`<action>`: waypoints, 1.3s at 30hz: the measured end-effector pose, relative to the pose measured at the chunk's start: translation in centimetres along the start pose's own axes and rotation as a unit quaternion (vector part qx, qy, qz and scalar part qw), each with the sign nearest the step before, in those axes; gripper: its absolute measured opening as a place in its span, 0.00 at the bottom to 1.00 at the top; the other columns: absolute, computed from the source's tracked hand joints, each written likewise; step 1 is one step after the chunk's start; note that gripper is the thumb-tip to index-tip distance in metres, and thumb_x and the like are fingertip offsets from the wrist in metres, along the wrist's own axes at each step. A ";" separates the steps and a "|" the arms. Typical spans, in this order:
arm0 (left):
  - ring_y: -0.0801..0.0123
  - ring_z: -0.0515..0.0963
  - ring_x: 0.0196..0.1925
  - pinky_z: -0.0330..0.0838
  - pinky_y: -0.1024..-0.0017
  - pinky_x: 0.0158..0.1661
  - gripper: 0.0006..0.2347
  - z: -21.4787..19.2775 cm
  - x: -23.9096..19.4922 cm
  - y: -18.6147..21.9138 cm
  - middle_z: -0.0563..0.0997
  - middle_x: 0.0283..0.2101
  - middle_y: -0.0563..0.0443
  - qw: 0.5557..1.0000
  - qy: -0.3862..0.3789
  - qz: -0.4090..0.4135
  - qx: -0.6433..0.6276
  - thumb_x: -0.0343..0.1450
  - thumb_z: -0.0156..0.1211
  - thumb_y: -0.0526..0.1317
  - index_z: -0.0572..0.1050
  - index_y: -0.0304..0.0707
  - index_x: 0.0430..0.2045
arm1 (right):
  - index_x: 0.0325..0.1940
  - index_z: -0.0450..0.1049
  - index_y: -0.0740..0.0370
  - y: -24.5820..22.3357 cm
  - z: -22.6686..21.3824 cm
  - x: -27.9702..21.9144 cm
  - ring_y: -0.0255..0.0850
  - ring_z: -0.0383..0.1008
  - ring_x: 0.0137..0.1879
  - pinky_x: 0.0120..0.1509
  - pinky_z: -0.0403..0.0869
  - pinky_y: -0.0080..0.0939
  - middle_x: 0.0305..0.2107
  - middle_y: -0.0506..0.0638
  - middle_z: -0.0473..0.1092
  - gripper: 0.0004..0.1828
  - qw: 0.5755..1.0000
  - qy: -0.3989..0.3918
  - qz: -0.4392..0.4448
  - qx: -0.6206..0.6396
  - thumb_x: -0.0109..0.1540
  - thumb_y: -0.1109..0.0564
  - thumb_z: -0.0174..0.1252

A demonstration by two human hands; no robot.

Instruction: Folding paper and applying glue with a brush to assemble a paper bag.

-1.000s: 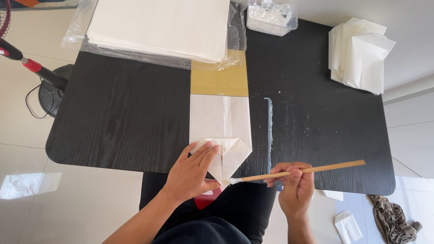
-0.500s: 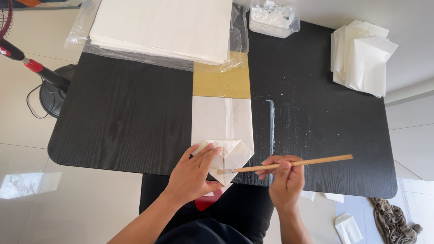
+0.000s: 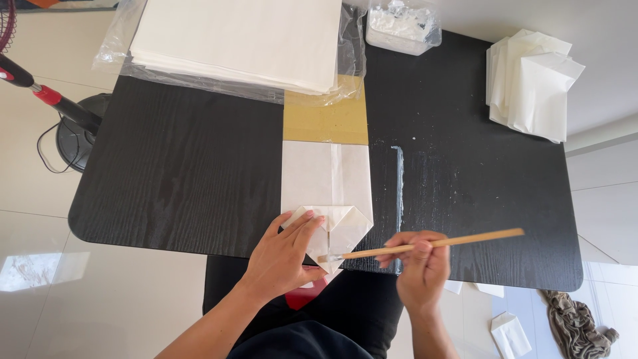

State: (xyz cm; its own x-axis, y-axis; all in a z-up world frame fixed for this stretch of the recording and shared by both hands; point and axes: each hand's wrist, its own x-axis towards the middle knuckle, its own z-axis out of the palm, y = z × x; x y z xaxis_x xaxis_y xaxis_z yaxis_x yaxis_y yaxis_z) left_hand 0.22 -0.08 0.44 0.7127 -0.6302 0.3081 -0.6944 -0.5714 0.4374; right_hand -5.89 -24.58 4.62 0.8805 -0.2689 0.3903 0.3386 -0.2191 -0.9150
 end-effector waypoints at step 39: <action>0.57 0.75 0.65 0.59 0.53 0.64 0.39 -0.4 0.6 0.2 0.79 0.60 0.42 1.000 0.001 -0.001 -0.011 0.59 0.80 0.54 0.65 0.33 0.59 | 0.52 0.60 0.62 0.6 -6.8 6.2 0.49 0.79 0.31 0.30 0.85 0.42 0.38 0.64 0.73 0.08 0.997 0.049 -0.063 0.009 0.79 0.58 0.35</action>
State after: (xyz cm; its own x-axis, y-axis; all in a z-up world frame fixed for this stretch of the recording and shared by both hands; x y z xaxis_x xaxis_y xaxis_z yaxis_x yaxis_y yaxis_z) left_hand 0.54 -0.34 1.00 0.7143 -0.6276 0.3098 -0.6907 -0.5608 0.4566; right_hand -2.51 -32.70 7.20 0.7945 -0.3303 0.5095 0.4514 -0.2401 -0.8594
